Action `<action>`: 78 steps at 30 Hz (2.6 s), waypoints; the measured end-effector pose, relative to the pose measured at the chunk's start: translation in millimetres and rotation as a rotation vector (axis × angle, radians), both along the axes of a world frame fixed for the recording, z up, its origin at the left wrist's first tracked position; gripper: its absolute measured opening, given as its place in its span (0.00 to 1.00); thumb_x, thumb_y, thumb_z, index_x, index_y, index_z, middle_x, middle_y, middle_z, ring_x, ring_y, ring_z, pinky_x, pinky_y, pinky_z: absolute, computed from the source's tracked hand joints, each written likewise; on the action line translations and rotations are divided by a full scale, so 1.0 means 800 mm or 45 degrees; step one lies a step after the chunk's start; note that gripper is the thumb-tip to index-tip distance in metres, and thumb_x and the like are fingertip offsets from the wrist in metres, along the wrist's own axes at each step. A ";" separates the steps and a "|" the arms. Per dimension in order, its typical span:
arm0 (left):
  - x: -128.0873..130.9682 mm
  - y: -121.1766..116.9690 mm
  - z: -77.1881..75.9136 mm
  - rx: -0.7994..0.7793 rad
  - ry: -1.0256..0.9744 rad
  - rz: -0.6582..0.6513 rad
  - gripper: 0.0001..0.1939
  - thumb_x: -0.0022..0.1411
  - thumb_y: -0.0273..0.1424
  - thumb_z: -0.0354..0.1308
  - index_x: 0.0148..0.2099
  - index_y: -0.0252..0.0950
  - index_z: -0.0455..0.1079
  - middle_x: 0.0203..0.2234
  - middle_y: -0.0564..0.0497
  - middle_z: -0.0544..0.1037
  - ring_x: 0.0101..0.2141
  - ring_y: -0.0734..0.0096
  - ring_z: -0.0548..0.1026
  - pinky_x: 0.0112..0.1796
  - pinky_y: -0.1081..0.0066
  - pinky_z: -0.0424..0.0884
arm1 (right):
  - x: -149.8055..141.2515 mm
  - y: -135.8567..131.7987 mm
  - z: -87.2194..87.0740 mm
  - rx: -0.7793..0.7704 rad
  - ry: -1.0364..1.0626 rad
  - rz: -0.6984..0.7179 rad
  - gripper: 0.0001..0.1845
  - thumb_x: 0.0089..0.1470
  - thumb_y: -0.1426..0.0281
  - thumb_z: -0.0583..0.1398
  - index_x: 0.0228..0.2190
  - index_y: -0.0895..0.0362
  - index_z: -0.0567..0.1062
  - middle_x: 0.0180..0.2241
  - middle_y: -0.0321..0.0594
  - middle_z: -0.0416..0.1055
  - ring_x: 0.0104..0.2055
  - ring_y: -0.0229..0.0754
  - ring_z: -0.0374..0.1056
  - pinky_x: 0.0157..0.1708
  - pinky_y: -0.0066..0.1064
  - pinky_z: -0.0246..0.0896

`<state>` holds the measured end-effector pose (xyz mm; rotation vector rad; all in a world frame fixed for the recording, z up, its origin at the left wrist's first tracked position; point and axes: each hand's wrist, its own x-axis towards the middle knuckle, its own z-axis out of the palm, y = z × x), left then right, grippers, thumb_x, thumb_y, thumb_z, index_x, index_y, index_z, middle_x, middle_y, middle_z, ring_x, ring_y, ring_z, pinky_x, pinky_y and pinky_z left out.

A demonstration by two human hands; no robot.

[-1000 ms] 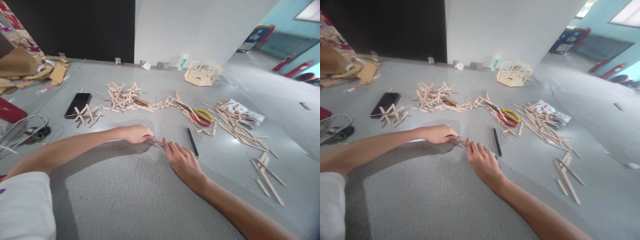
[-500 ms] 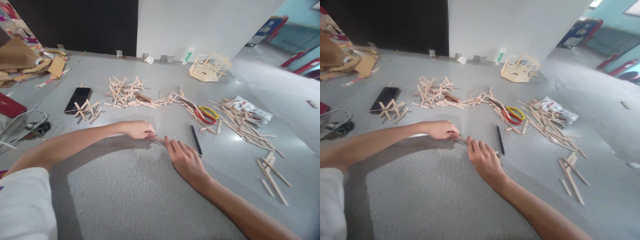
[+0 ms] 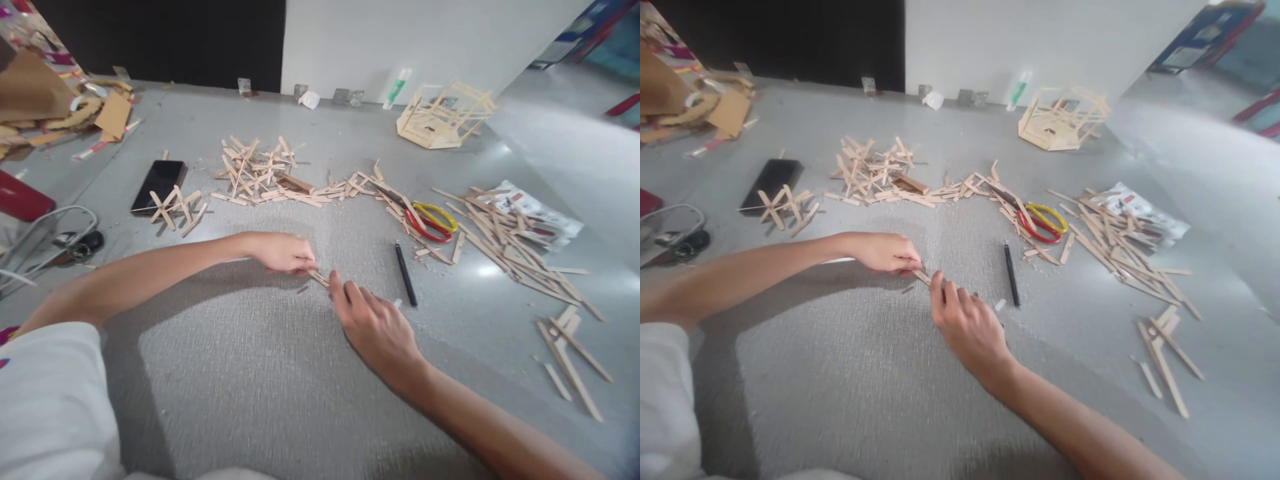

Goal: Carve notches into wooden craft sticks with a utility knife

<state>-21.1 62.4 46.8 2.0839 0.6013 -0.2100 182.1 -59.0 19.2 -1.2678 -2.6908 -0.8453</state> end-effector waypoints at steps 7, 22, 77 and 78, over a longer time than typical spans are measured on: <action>0.000 0.000 -0.001 0.037 -0.061 -0.010 0.17 0.67 0.31 0.46 0.25 0.34 0.62 0.13 0.57 0.64 0.11 0.80 0.62 0.23 0.76 0.61 | -0.003 0.001 0.004 -0.030 -0.039 -0.024 0.18 0.58 0.83 0.50 0.49 0.66 0.70 0.25 0.37 0.68 0.24 0.36 0.63 0.22 0.29 0.52; -0.002 -0.002 0.002 0.031 -0.071 -0.044 0.14 0.64 0.26 0.46 0.25 0.34 0.61 0.16 0.58 0.63 0.11 0.82 0.61 0.19 0.77 0.57 | 0.001 -0.003 0.004 -0.022 -0.156 -0.016 0.20 0.58 0.83 0.49 0.51 0.65 0.69 0.23 0.36 0.66 0.21 0.35 0.63 0.19 0.28 0.50; 0.000 0.002 -0.003 0.121 0.030 -0.043 0.14 0.66 0.31 0.45 0.28 0.35 0.64 0.13 0.58 0.63 0.13 0.79 0.63 0.21 0.76 0.59 | 0.019 0.018 -0.021 -0.317 0.168 -0.171 0.22 0.60 0.80 0.50 0.54 0.59 0.66 0.31 0.39 0.73 0.26 0.36 0.69 0.20 0.29 0.48; 0.000 0.001 -0.003 0.121 0.037 -0.034 0.14 0.66 0.31 0.45 0.28 0.35 0.65 0.12 0.58 0.63 0.12 0.79 0.63 0.21 0.76 0.59 | 0.020 0.020 -0.025 -0.336 0.215 -0.210 0.20 0.62 0.77 0.49 0.54 0.58 0.67 0.31 0.39 0.74 0.25 0.36 0.69 0.20 0.29 0.47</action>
